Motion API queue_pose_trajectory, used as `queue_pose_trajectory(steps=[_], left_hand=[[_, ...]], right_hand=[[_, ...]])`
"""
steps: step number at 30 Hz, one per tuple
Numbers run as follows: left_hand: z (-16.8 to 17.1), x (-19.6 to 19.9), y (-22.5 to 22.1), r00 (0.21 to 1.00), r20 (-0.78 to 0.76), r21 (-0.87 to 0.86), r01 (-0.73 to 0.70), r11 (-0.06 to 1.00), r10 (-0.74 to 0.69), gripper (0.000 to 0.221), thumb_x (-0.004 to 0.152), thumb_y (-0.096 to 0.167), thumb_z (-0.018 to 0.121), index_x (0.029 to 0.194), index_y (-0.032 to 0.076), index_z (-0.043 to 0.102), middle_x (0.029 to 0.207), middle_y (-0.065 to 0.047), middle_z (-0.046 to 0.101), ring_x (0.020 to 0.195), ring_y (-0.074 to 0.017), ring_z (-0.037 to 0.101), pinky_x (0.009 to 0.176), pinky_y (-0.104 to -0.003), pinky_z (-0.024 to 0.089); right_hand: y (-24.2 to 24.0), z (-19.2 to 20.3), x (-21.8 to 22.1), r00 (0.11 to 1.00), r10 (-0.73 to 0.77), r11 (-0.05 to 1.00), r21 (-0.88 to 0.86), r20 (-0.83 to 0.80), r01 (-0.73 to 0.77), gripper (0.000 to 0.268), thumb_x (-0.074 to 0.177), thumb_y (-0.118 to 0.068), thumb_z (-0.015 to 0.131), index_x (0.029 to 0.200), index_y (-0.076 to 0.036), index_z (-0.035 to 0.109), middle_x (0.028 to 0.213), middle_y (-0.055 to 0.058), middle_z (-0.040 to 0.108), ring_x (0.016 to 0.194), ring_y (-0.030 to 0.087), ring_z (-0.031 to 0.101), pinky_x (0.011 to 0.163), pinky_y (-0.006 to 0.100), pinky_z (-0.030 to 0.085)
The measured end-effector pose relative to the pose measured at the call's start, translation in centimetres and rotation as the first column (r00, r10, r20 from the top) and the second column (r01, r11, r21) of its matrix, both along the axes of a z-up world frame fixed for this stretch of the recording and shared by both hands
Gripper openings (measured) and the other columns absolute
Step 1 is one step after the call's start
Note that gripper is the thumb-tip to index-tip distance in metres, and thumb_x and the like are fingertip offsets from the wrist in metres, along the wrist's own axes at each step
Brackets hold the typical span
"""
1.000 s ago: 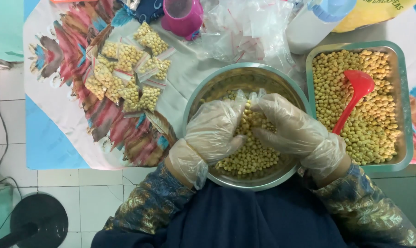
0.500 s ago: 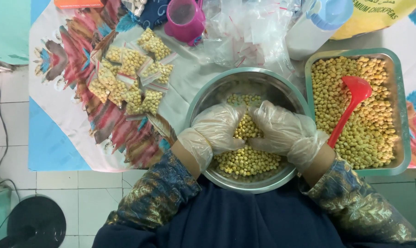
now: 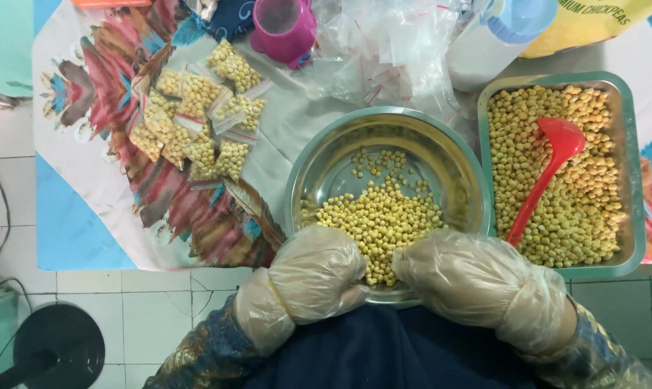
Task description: Manually packaging dried chickpeas into small plastic bags from a large bowl.
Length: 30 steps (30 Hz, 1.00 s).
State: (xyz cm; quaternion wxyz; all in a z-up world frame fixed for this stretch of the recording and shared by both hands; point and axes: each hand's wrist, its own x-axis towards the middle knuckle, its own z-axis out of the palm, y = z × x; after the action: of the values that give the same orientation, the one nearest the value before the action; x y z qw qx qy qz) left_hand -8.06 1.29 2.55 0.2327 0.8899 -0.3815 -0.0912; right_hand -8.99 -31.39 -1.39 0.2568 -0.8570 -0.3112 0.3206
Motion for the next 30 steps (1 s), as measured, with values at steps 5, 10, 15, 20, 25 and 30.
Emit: queue_pose_trajectory(steps=[5,10,15,20,25,30], left_hand=[[-1.7,0.3,-0.7,0.998,-0.043,0.098,0.047,0.994,-0.043,0.035,0.079,0.044,0.068,0.065,0.012,0.064,0.071,-0.006,0.065,0.069,-0.0338,0.064,0.068,-0.053,0.05],[-1.3,1.2,-1.3,0.974,-0.2,0.191,-0.068,0.979,0.106,0.042,0.079,0.062,0.061,0.09,0.022,0.061,0.085,-0.002,0.072,0.097,-0.0312,0.072,0.079,-0.054,0.059],[0.6,3.3,-0.9,0.969,-0.205,0.228,-0.088,0.97,0.136,0.032,0.086,0.05,0.063,0.101,0.022,0.063,0.082,-0.005,0.069,0.087,-0.0313,0.068,0.078,-0.047,0.057],[1.8,3.9,-1.8,0.965,-0.158,0.306,-0.154,0.939,0.21,0.095,0.086,0.053,0.073,0.157,0.006,0.033,0.14,-0.034,0.051,0.137,-0.0553,0.042,0.11,-0.067,0.034],[0.3,4.4,-3.3,0.959,-0.113,0.531,-0.165,0.831,0.262,0.125,0.063,0.066,0.086,0.155,0.002,0.031,0.12,-0.02,0.061,0.113,-0.0443,0.061,0.086,-0.057,0.058],[-3.8,3.4,-2.0,0.972,-0.141,0.272,-0.145,0.951,0.189,0.087,0.072,0.05,0.076,0.142,0.005,0.048,0.124,-0.019,0.067,0.125,-0.039,0.059,0.103,-0.055,0.052]], right_hand=[[6.8,1.4,2.4,0.958,0.262,0.958,-0.153,0.114,-0.244,0.013,0.095,-0.031,0.056,0.095,-0.027,0.068,0.092,-0.002,0.067,0.086,0.021,0.066,0.078,0.042,0.054],[7.7,0.4,3.3,0.968,0.16,0.964,-0.24,0.193,-0.111,0.034,0.084,-0.068,0.062,0.101,-0.038,0.067,0.106,-0.01,0.069,0.109,0.021,0.067,0.083,0.039,0.059],[7.3,6.6,5.9,0.989,0.052,0.962,-0.273,0.142,-0.011,0.039,0.087,-0.056,0.066,0.119,-0.033,0.066,0.102,-0.002,0.07,0.102,0.022,0.068,0.086,0.039,0.059],[5.8,2.4,6.4,0.92,0.091,0.947,-0.318,0.38,0.037,0.1,0.074,-0.068,0.074,0.156,-0.026,0.036,0.138,0.015,0.055,0.124,0.036,0.056,0.101,0.049,0.052],[7.0,1.1,7.1,0.882,0.205,0.91,-0.415,0.425,-0.012,0.13,0.052,-0.077,0.082,0.159,-0.02,0.034,0.125,0.011,0.056,0.114,0.037,0.059,0.097,0.049,0.056],[4.9,-0.7,7.0,0.896,0.143,0.983,-0.164,0.419,-0.081,0.126,0.051,-0.061,0.086,0.16,-0.021,0.037,0.122,0.015,0.056,0.11,0.04,0.062,0.085,0.045,0.059]])
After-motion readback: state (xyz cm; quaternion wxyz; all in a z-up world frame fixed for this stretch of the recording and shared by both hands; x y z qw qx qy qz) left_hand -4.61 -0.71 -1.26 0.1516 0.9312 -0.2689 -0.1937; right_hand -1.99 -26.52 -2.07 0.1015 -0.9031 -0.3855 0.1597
